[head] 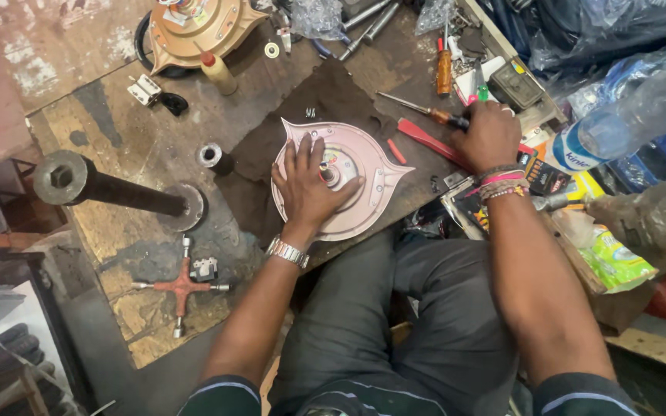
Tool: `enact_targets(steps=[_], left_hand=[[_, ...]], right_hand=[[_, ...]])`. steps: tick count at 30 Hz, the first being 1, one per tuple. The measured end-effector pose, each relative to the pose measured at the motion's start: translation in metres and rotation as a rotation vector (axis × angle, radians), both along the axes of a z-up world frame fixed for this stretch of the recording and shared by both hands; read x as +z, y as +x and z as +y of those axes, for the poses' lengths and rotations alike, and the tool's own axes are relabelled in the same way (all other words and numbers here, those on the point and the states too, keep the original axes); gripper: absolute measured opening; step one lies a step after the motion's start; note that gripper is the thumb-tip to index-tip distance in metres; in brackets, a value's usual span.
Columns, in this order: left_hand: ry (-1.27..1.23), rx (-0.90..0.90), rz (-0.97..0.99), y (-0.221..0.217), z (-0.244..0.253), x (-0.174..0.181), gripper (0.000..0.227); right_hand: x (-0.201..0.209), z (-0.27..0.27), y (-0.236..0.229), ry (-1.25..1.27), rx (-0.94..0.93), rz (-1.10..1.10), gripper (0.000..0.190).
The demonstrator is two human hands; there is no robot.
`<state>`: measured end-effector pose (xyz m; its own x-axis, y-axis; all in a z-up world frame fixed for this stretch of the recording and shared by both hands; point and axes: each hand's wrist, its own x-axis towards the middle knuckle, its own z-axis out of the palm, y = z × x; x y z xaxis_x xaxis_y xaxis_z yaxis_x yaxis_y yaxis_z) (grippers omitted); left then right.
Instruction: The person is assembling a pink, star-shaped electrical component, likely a ceiling fan housing. They use a screwdriver to tighten screws on the central hub and a hammer to tap the component into place. The person also handles small metal parts and wires, securing them to the assembly.
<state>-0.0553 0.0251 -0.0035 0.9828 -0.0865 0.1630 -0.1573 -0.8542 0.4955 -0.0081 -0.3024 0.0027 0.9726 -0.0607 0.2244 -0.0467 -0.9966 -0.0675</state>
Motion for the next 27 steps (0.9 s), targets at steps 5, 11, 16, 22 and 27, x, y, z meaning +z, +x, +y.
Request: enact_targets(steps=[5, 11, 16, 22, 27], left_hand=[[-0.021, 0.108, 0.096, 0.024, -0.023, 0.018, 0.105], [0.169, -0.047, 0.117, 0.060, -0.014, 0.019, 0.098], [0.105, -0.294, 0.100, 0.075, 0.001, 0.006, 0.084], [0.133, -0.033, 0.233, 0.031, 0.004, 0.029, 0.077], [0.135, -0.060, 0.050, 0.024, -0.002, 0.017, 0.060]], right_hand=[[0.059, 0.037, -0.019, 0.512, 0.134, -0.410, 0.031], [0.108, 0.086, -0.030, 1.351, 0.150, -0.664, 0.025], [0.112, 0.098, -0.018, 1.745, 0.371, -0.628, 0.042], [0.092, 0.106, -0.011, 1.843, 0.523, -0.419, 0.035], [0.091, 0.107, 0.005, 1.807, 0.682, -0.287, 0.038]])
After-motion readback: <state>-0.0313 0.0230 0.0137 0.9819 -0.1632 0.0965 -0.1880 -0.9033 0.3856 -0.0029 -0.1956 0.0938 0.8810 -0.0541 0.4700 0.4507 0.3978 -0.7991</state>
